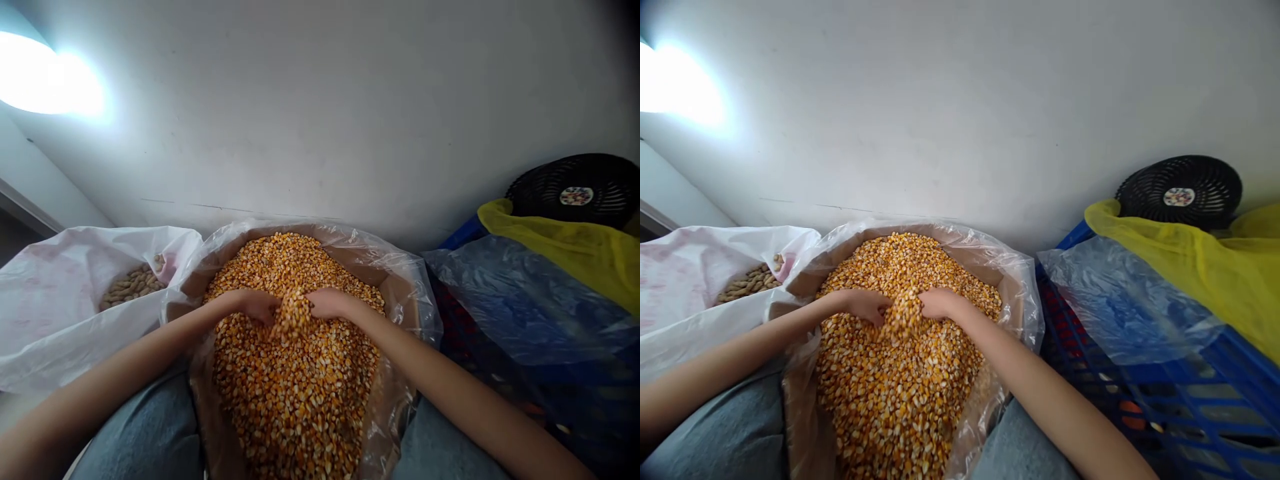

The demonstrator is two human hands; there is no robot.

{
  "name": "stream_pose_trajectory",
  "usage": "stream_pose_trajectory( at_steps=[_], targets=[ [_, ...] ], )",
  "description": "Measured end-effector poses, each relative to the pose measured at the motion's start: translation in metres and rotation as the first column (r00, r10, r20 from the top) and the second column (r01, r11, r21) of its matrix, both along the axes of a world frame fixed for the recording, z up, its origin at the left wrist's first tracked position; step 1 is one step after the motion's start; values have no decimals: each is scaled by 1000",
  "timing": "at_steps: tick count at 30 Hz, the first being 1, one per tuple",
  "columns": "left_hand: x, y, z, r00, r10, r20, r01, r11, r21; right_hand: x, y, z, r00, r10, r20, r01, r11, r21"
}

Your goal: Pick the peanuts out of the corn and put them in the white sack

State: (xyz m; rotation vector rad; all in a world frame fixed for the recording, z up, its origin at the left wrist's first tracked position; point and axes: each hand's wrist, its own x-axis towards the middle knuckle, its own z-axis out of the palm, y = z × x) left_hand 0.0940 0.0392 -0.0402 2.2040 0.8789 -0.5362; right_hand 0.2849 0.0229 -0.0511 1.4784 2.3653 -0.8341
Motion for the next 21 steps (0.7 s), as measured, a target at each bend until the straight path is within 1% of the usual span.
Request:
stream_pose_trajectory(
  at_steps=[1,2,3,4,5,6,7,8,9,10,11,12,14,16,18,21],
  targets=[
    [-3,-1,3,999,-9,40,17,980,-198,0,-2,3,997,54,-62,-64,984,-167],
    [-7,-2,8,996,-5,84,34,935,-353,1,-4,6,987,94,-129,-132,935,-328],
    [-11,-1,12,991,24,132,36,901,-432,3,-4,9,975,117,-187,-190,876,-444],
    [-15,2,16,980,77,183,6,908,-418,5,-3,13,967,110,-230,-213,844,-493],
    [-18,5,20,963,146,228,-67,945,-319,7,-1,16,964,81,-254,-198,856,-477],
    [-21,9,22,939,217,267,-183,972,-145,10,1,18,965,36,-260,-144,902,-407],
    [-23,14,23,914,280,293,-313,947,69,13,4,20,966,-18,-259,-64,951,-302],
    [-25,19,23,895,330,301,-413,867,280,15,7,21,963,-74,-258,26,983,-183],
    [-26,24,21,885,365,288,-462,761,455,17,9,21,958,-125,-260,111,991,-69],
    [-27,28,19,887,387,253,-459,672,581,18,11,20,951,-169,-258,181,983,23],
    [-27,31,16,893,399,207,-428,617,661,18,11,19,947,-198,-252,227,970,91],
    [-26,33,13,901,401,164,-391,591,706,18,10,18,948,-217,-234,254,957,141],
    [-24,36,7,912,397,107,-336,571,749,14,8,16,956,-235,-174,272,933,235],
    [-23,37,4,910,400,111,-337,555,760,8,6,16,968,-231,-102,252,909,333],
    [-23,37,3,891,417,180,-405,550,731,-1,8,16,976,-217,-32,210,883,420],
    [-29,36,3,832,455,317,-547,575,609,-18,18,14,984,-171,51,125,865,487]
  ],
)
